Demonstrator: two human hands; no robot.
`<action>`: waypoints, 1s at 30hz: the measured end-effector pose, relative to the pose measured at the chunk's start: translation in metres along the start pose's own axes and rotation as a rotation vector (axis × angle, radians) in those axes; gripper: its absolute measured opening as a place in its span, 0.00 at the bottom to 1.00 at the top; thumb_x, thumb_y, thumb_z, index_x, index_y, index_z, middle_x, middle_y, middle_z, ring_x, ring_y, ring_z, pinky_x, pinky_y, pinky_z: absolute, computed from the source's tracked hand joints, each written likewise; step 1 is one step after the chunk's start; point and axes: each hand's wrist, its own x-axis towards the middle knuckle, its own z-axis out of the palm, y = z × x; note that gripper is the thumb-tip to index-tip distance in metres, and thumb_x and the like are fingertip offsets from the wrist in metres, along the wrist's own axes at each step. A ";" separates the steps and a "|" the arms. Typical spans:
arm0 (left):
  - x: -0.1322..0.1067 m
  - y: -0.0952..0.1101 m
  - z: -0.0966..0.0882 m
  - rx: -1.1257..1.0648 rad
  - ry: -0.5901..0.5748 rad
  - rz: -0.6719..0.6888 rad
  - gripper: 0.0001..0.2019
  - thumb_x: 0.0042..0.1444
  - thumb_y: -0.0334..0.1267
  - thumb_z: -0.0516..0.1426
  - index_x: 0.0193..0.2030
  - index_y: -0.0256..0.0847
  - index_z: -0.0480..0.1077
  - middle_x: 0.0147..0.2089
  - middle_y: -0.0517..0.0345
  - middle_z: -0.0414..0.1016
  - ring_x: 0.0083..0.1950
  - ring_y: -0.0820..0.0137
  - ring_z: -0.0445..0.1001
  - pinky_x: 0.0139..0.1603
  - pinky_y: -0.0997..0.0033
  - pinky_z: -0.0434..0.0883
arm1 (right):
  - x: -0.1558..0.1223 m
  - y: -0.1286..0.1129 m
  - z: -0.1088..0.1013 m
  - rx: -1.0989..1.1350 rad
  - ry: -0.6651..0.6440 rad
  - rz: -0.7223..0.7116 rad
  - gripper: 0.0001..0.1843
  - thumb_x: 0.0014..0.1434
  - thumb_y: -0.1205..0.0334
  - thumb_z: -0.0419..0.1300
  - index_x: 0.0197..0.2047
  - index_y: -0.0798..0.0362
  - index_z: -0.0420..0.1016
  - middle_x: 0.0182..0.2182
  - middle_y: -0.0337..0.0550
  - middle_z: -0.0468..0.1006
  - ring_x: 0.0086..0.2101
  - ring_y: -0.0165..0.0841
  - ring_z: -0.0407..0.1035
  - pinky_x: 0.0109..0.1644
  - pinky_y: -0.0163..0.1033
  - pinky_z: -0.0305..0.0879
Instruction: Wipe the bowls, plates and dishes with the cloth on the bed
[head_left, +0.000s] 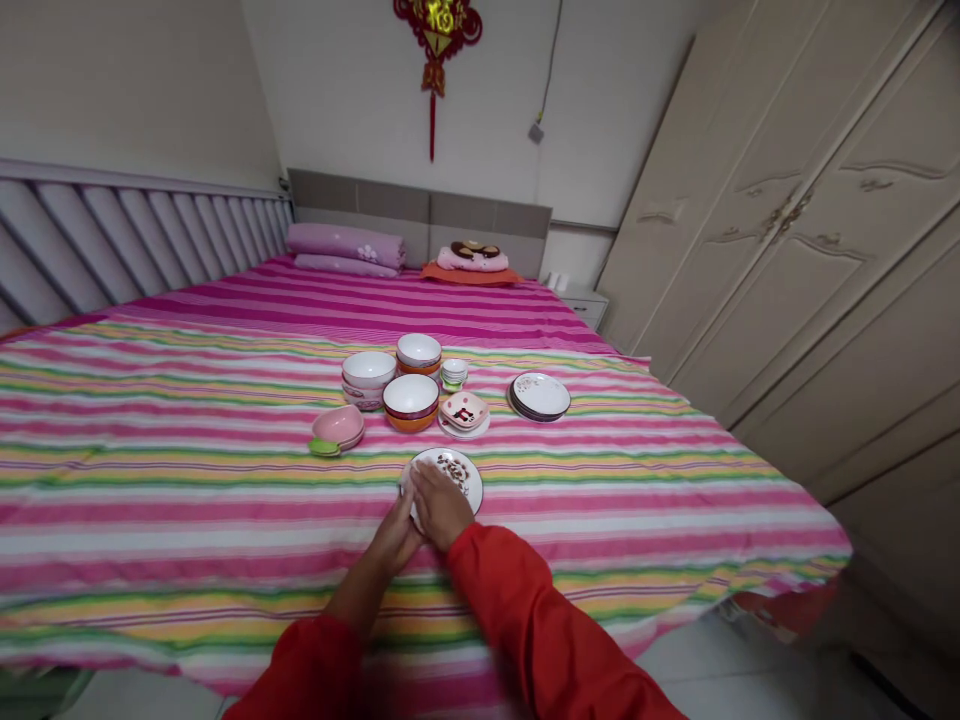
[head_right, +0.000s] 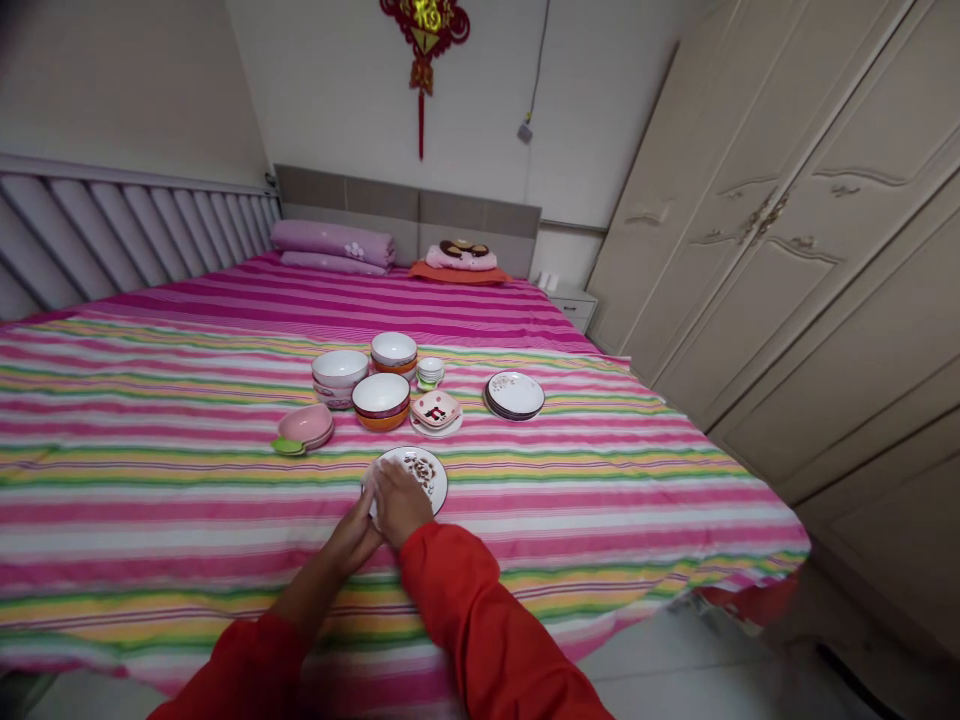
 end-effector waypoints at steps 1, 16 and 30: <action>-0.001 0.000 0.001 0.011 -0.027 -0.011 0.26 0.62 0.46 0.50 0.66 0.45 0.54 0.58 0.47 0.71 0.60 0.62 0.68 0.61 0.55 0.63 | 0.006 0.006 -0.001 -0.015 0.005 0.016 0.24 0.62 0.67 0.50 0.62 0.58 0.63 0.61 0.51 0.64 0.61 0.40 0.56 0.64 0.47 0.56; -0.006 0.000 -0.001 0.051 0.007 -0.096 0.29 0.62 0.51 0.47 0.66 0.38 0.56 0.55 0.41 0.74 0.58 0.56 0.70 0.58 0.47 0.65 | -0.068 0.013 -0.011 -0.019 0.155 0.118 0.25 0.63 0.68 0.48 0.63 0.57 0.62 0.61 0.52 0.63 0.62 0.41 0.54 0.64 0.52 0.57; 0.000 0.001 -0.004 -0.008 0.000 -0.096 0.31 0.62 0.49 0.49 0.69 0.42 0.47 0.58 0.44 0.71 0.60 0.59 0.68 0.61 0.52 0.63 | 0.009 0.003 -0.011 0.036 -0.028 0.112 0.23 0.62 0.67 0.51 0.61 0.57 0.66 0.61 0.51 0.64 0.61 0.41 0.56 0.65 0.48 0.55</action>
